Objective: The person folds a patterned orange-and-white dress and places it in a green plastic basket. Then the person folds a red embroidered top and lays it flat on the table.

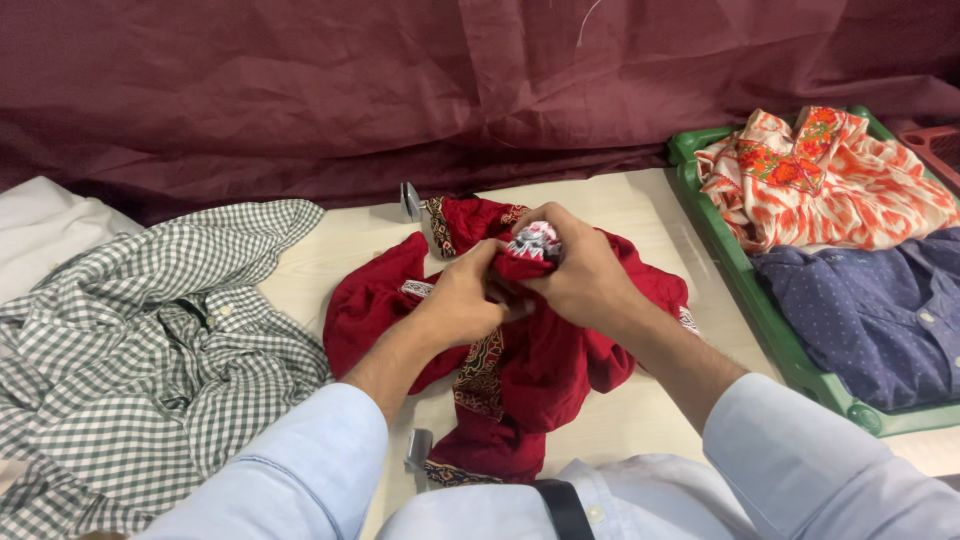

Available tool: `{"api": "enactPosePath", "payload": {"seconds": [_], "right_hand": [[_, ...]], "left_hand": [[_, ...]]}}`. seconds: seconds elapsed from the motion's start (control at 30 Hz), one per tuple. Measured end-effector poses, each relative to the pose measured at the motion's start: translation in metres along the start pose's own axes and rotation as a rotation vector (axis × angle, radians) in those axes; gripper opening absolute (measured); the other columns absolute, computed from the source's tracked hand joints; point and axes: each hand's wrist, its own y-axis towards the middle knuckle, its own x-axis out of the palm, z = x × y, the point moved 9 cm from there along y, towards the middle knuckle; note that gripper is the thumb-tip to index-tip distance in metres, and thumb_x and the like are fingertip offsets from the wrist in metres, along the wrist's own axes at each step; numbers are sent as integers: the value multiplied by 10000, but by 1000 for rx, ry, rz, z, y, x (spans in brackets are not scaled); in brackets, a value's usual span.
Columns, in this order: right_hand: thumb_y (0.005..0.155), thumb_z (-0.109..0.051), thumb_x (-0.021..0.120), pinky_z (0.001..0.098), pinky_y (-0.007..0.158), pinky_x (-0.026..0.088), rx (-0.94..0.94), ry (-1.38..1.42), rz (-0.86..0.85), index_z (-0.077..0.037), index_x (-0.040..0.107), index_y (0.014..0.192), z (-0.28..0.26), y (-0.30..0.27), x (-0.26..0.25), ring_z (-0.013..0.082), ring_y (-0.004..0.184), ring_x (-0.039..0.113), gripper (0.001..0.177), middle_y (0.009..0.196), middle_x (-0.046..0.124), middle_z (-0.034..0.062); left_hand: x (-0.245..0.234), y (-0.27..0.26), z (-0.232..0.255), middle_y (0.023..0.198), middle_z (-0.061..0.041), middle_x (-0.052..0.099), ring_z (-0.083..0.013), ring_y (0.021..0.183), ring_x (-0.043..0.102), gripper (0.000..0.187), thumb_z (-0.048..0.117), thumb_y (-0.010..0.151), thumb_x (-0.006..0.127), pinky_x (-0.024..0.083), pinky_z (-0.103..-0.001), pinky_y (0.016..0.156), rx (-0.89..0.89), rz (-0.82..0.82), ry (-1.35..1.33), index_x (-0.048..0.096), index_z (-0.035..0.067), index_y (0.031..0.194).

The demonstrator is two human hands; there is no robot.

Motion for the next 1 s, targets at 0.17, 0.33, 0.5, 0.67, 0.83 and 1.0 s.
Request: {"api": "enactPosePath", "payload": {"seconds": [0.17,0.33,0.5,0.67,0.83,1.0], "right_hand": [[713,25,766,331,886,571,-18,159,-95,-74,515,1284,1,-9,10,198,1036,696,632,1155,673,96],[831,-54,729,434,819,527,72,-353,-84,-30,653,1107,33,-17,1,332,963,674,287,982,712,165],[989,-213,633,411,723,481,33,-210,196,-6,645,1018,40,-24,-28,269,773,590,209,841,675,153],[1105,-303,583,391,677,443,146,-57,295,-1,661,1041,41,-22,-47,235,731,489,319,785,584,182],[794,-397,886,427,808,541,-130,-213,-154,2,614,1180,19,-30,-19,286,950,704,619,1033,728,171],[666,-94,707,507,882,528,194,-619,-201,-67,617,1271,76,-43,-22,410,1064,661,612,1156,710,193]], "left_hand": [[-15,-6,0,1077,-122,763,-160,1010,735,422,-13,840,670,565,-332,879,148,227,16,655,62,1255],[-47,-19,-20,1057,-129,758,-180,960,695,338,133,927,606,541,-364,847,-50,475,-12,668,74,1254],[-59,-9,-21,1173,-54,709,-154,1005,619,377,204,1021,441,504,-305,907,-23,489,-526,672,45,1273],[-58,-2,-22,1174,22,687,-89,1052,607,374,284,1040,441,480,-260,944,54,435,-705,635,104,1304],[-83,-2,-61,977,-33,691,-147,862,566,523,447,1094,440,502,-314,810,-131,610,-699,715,3,1123],[-133,-18,-99,935,-60,714,-160,832,623,514,450,1097,452,552,-330,779,-187,918,-736,659,-13,1014]]}}
